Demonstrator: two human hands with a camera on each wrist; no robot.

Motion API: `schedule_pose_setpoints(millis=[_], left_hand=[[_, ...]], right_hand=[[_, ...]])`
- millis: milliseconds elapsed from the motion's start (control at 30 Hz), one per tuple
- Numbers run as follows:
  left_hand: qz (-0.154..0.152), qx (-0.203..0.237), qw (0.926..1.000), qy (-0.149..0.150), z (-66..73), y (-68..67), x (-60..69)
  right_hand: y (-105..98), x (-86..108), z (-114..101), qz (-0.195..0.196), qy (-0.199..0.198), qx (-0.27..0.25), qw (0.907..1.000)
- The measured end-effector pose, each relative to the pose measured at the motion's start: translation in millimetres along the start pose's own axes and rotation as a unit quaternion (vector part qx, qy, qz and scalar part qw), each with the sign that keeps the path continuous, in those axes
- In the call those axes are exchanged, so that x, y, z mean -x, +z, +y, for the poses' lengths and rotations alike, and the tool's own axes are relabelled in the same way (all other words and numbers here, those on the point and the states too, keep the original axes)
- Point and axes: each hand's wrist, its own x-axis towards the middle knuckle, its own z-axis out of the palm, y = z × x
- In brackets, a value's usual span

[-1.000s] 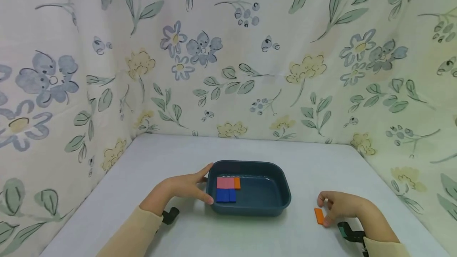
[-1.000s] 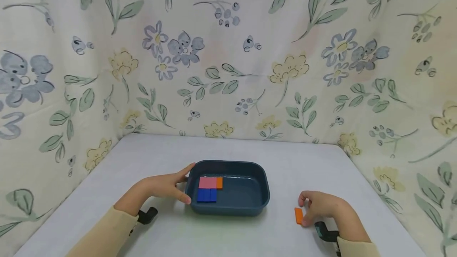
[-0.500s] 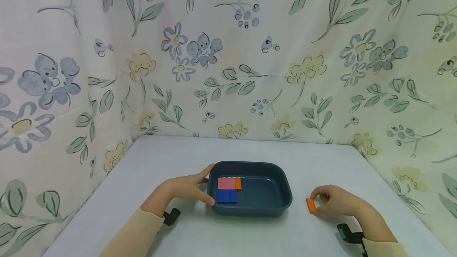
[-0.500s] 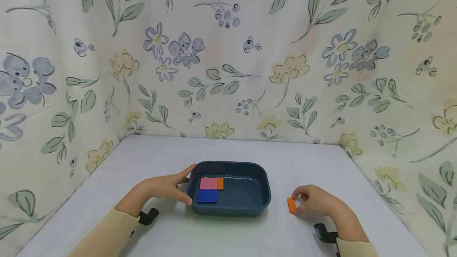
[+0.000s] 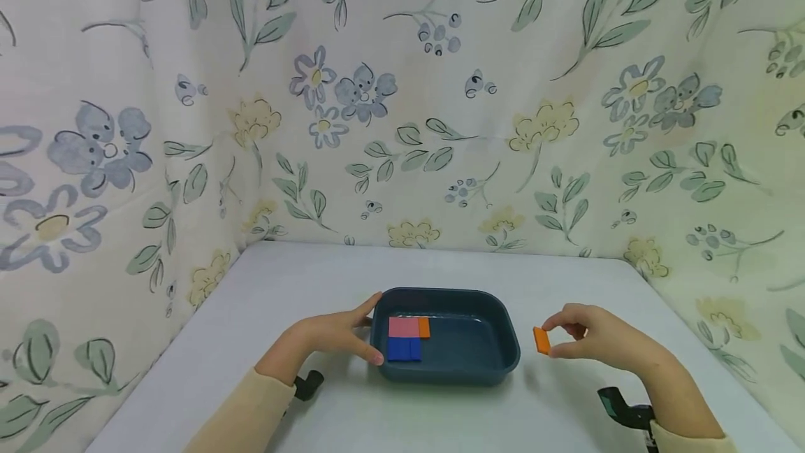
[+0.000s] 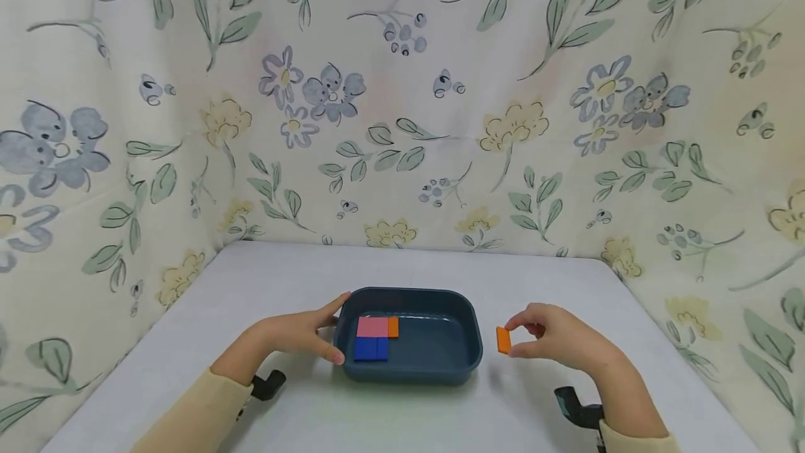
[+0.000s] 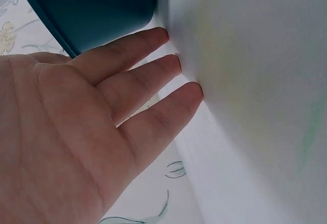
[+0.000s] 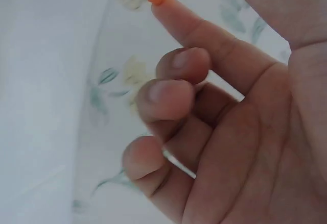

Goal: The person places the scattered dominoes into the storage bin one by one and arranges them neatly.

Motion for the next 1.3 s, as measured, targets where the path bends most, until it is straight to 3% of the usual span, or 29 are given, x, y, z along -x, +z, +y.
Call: schedule_pose_setpoints(millis=[233,367,700,933,1300], left_hand=[[0.002,-0.002,1.0000,0.003,-4.2,1.6,1.2],[-0.010,-0.003,0.9998,0.017,-4.8,5.2,-3.6],[0.000,-0.018,0.9998,-0.011,0.3,3.9,-2.2],[0.001,-0.018,0.9996,-0.019,0.2,1.2,0.5],[-0.002,-0.017,0.9997,-0.014,0.4,1.9,-2.3]], right_hand=[[6,-31.3,-64,-0.025,0.039,0.005,0.9989],[19,-46.3,-83,-0.039,0.040,0.014,0.9983],[80,-84.5,-94,-0.018,-0.009,0.137,0.9904],[120,-100.0,-91,-0.026,-0.066,0.186,0.9801],[135,-105.2,-86,0.003,-0.067,0.206,0.9763]])
